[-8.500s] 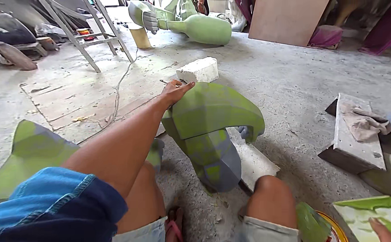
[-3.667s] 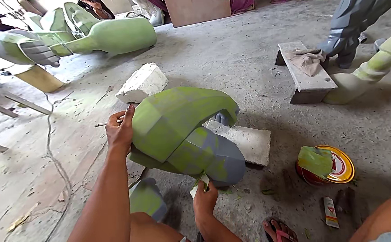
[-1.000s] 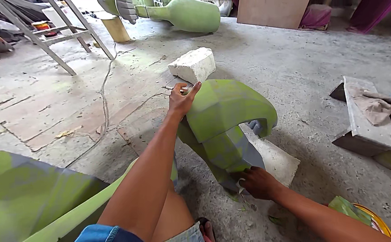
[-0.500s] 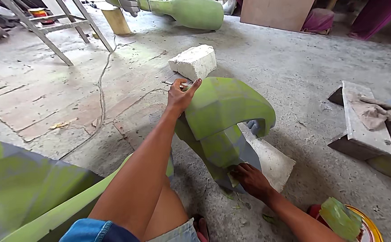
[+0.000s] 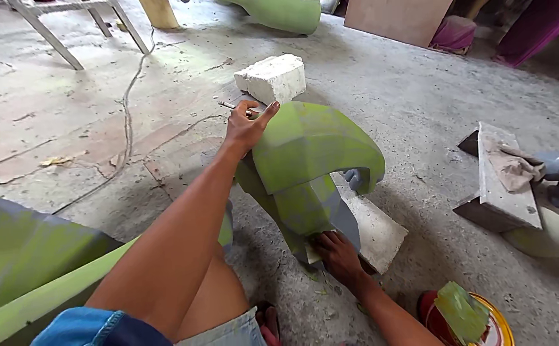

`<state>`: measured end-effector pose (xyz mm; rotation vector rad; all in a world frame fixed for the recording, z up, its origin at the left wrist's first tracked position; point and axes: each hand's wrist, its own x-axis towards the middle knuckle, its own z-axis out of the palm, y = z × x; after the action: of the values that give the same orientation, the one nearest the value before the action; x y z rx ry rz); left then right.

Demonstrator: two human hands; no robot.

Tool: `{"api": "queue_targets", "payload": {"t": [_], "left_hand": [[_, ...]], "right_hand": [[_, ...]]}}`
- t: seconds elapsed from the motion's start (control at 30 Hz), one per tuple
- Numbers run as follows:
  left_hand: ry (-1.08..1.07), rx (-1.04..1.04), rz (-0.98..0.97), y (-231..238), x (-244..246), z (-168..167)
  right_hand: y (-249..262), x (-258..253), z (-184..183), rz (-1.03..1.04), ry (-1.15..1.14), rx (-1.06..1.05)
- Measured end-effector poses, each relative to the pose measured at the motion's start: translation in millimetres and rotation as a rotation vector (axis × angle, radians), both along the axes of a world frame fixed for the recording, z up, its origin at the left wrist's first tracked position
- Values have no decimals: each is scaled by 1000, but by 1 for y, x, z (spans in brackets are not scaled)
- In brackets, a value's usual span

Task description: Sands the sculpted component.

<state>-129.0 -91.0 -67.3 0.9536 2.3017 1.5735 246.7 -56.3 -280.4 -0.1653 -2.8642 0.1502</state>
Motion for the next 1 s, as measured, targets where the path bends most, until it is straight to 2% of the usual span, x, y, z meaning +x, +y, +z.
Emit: {"api": "queue_targets", "payload": {"t": [0.3, 0.47, 0.63, 0.77, 1.0], "left_hand": [[-8, 2, 8, 2, 0, 1], [16, -9, 10, 3, -3, 1], [17, -4, 13, 3, -4, -2], [20, -13, 9, 2, -3, 0], [12, -5, 17, 3, -7, -4]], "right_hand": [[-4, 34, -26, 66, 1, 61], [13, 31, -7, 164, -19, 59], [44, 12, 17, 126, 81, 51], [53, 6, 14, 117, 83, 99], [57, 25, 17, 130, 19, 159]]}}
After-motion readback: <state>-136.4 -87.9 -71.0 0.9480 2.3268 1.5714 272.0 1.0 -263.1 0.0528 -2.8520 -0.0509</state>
